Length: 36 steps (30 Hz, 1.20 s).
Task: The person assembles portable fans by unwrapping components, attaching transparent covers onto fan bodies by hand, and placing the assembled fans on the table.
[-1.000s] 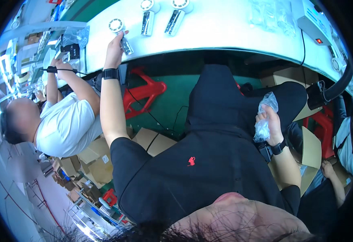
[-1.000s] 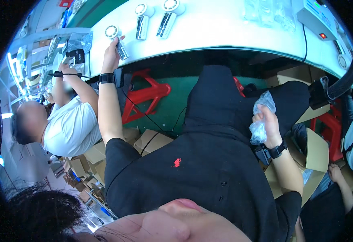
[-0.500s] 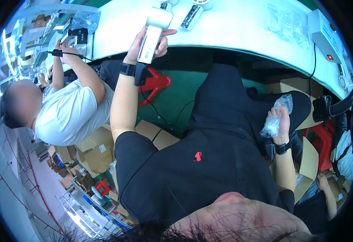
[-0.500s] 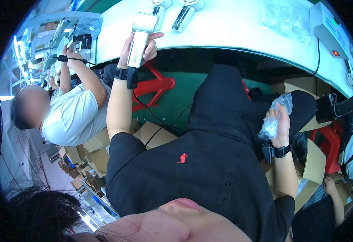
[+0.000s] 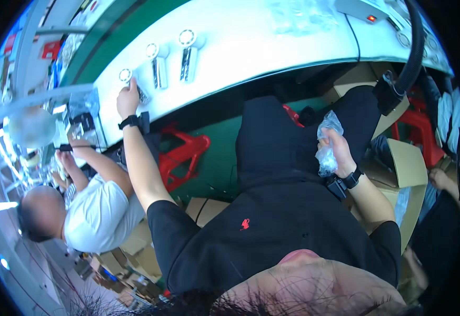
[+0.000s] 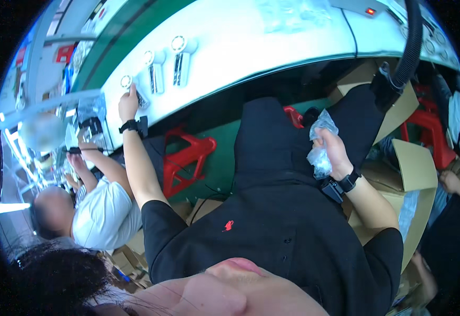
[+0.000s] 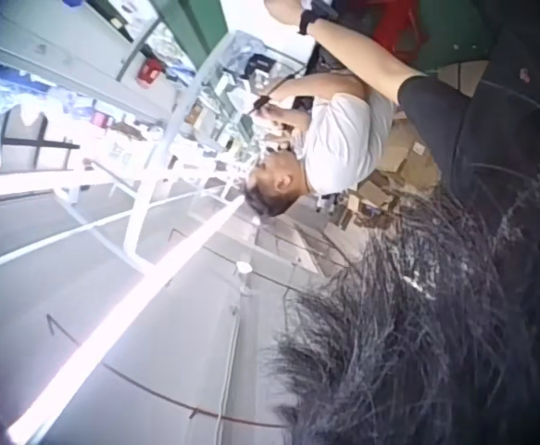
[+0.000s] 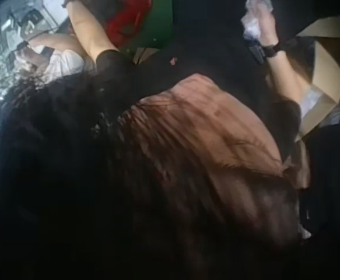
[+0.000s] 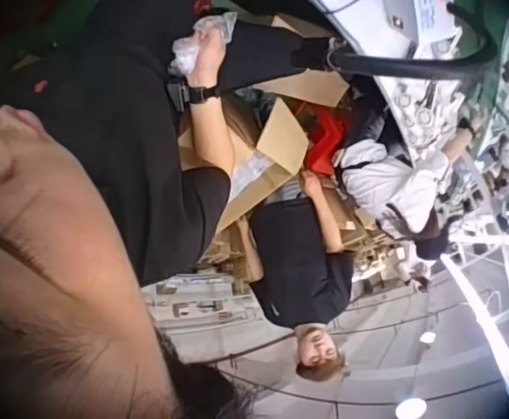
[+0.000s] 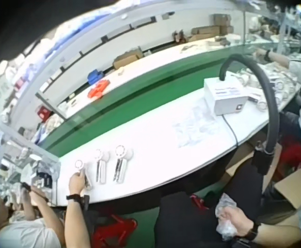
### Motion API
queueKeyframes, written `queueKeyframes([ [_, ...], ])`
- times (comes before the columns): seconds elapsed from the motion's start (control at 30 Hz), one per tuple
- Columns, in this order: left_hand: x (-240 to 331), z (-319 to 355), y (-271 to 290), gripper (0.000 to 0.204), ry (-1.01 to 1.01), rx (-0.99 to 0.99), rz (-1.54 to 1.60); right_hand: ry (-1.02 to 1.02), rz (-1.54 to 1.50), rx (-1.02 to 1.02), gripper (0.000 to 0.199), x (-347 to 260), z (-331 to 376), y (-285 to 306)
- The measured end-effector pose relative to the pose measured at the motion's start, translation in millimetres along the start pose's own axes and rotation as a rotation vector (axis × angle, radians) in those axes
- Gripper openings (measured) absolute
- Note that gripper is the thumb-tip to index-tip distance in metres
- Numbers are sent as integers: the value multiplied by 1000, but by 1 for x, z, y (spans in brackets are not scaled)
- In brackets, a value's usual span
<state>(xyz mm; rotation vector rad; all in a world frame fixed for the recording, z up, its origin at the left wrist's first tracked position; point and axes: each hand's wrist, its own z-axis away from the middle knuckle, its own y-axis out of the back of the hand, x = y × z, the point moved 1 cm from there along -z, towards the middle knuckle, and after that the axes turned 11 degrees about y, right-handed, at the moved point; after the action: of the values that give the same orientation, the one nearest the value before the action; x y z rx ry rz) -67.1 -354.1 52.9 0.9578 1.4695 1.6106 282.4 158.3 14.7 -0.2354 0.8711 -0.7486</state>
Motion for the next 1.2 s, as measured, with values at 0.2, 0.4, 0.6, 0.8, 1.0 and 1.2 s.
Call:
queueKeyframes([
  [0.2,47,37,70,57,-62,197,-199,233,257,2,28,1,36,11],
  [0.4,256,194,67,51,-898,-243,690,283,182,30,26,-6,36,8],
  [0.6,349,192,-53,81,-835,-79,425,357,-4,2,19,-26,37,-8],
  [0.8,338,178,-59,73,-838,-51,508,340,-52,150,24,-27,28,-26],
  [1.0,251,256,-37,61,-825,-656,1113,684,225,-66,16,-63,15,-56],
  [1.2,199,333,-23,62,-965,-790,1105,1089,764,-337,36,-91,-3,-78],
])
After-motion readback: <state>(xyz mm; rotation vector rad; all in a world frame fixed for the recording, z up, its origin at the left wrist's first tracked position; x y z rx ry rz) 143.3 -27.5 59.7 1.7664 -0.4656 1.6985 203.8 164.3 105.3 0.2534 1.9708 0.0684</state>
